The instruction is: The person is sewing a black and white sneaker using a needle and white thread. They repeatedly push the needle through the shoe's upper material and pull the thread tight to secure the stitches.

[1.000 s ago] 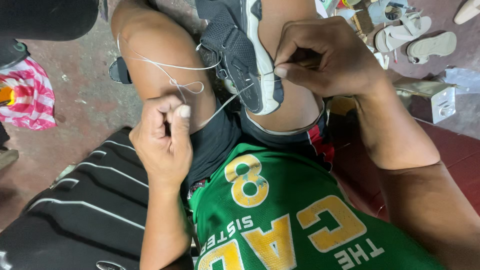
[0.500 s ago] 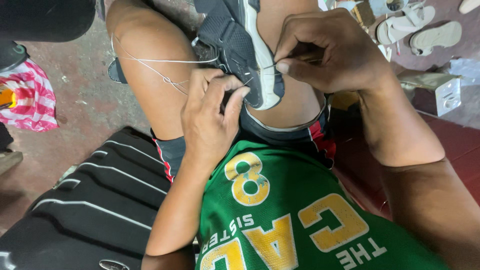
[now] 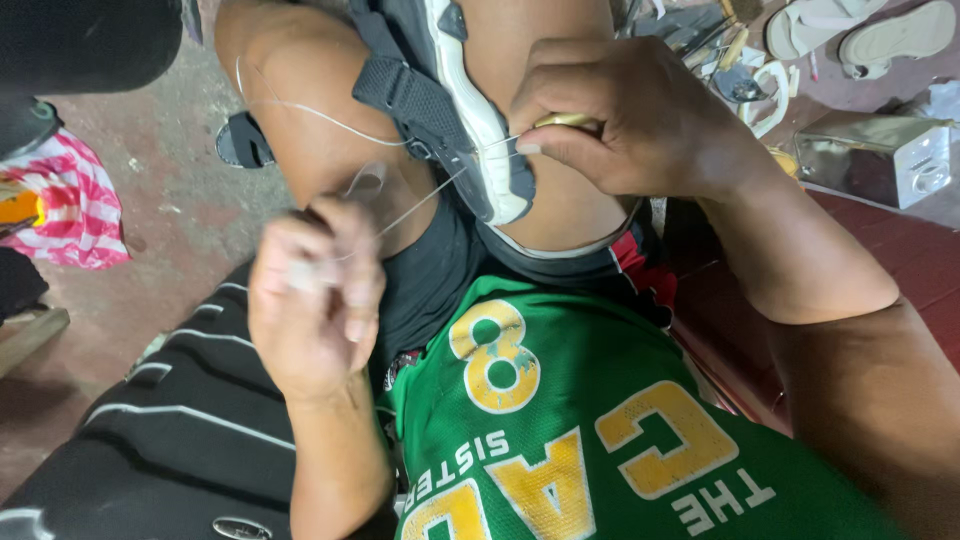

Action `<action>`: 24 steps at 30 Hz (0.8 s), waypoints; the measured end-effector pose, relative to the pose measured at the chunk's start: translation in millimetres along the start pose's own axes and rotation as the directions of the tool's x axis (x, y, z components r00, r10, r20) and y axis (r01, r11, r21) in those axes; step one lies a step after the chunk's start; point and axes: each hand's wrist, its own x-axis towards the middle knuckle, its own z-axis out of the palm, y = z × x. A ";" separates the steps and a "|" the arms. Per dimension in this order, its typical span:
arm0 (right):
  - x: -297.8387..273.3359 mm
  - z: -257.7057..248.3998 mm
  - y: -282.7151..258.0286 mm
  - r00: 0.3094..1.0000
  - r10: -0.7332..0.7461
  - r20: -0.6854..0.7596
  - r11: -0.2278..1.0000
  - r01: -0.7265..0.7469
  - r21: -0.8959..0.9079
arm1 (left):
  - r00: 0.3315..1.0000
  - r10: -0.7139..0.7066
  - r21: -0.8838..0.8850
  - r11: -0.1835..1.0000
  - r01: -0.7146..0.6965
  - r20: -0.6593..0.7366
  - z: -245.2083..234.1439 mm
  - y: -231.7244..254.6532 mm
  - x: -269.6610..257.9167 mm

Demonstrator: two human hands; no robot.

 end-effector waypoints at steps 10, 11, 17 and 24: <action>-1.5 11.4 0.0 0.997 -0.024 -0.069 0.998 0.020 -0.059 | 0.978 0.157 0.878 0.438 -0.193 0.137 34.9 -21.2 24.1; -2.0 12.5 0.4 0.997 -0.023 -0.073 0.998 0.018 -0.061 | 0.969 0.169 0.885 0.402 -0.236 0.182 37.5 -20.8 25.0; 2.7 18.9 0.8 0.994 -0.034 -0.101 0.992 0.021 -0.123 | 0.977 0.147 0.879 0.430 -0.204 0.155 37.2 -18.3 32.7; 15.0 21.3 -7.7 0.991 -0.112 -0.078 0.944 0.082 -0.319 | 0.948 0.206 0.874 0.378 -0.305 0.242 25.2 -24.3 40.1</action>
